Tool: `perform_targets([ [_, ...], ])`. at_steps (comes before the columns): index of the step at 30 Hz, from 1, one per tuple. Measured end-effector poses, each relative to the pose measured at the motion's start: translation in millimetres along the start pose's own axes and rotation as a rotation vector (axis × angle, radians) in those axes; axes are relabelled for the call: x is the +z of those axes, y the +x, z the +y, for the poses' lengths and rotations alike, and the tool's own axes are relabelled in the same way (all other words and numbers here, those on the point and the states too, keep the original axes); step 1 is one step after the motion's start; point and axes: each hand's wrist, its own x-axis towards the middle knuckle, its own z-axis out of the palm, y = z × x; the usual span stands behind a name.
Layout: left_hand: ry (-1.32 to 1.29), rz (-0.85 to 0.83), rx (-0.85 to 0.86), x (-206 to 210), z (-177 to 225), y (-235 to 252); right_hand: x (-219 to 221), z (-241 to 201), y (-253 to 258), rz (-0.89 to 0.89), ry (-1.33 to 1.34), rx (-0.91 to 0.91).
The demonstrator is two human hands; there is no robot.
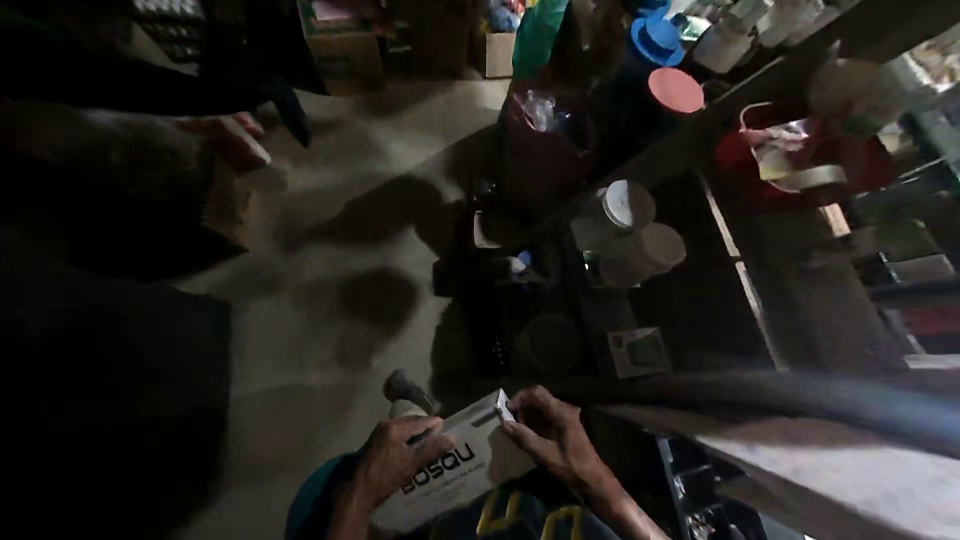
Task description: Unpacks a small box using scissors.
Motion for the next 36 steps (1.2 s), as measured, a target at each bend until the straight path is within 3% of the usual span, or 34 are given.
perform_targets([
  [7,0.047,-0.063,0.024,-124,-52,122,50,-18,148,0.057,0.074,0.070],
  [10,0.166,-0.278,-0.352,-209,31,178,74,-50,219,0.068,0.048,0.042],
  [11,0.180,-0.308,-0.372,-231,32,191,78,-64,242,0.065,0.036,0.046],
  [13,0.213,-0.207,-0.041,-265,-26,204,86,-90,286,0.069,0.056,0.099],
  [15,0.135,-0.131,0.136,-290,-66,224,92,-105,321,0.086,0.055,0.120],
  [20,0.086,-0.174,0.192,-333,-107,292,91,-118,397,0.112,0.106,0.258],
  [22,0.069,-0.192,0.209,-351,-104,322,91,-107,427,0.152,0.079,0.190],
  [24,0.058,-0.234,0.117,-367,-98,357,85,-85,462,0.165,0.087,0.040],
  [30,0.107,-0.315,0.096,-413,-82,496,20,-79,593,-0.005,0.236,0.093],
  [36,0.160,-0.442,0.105,-434,-53,631,-51,-85,694,0.119,0.203,0.068],
])
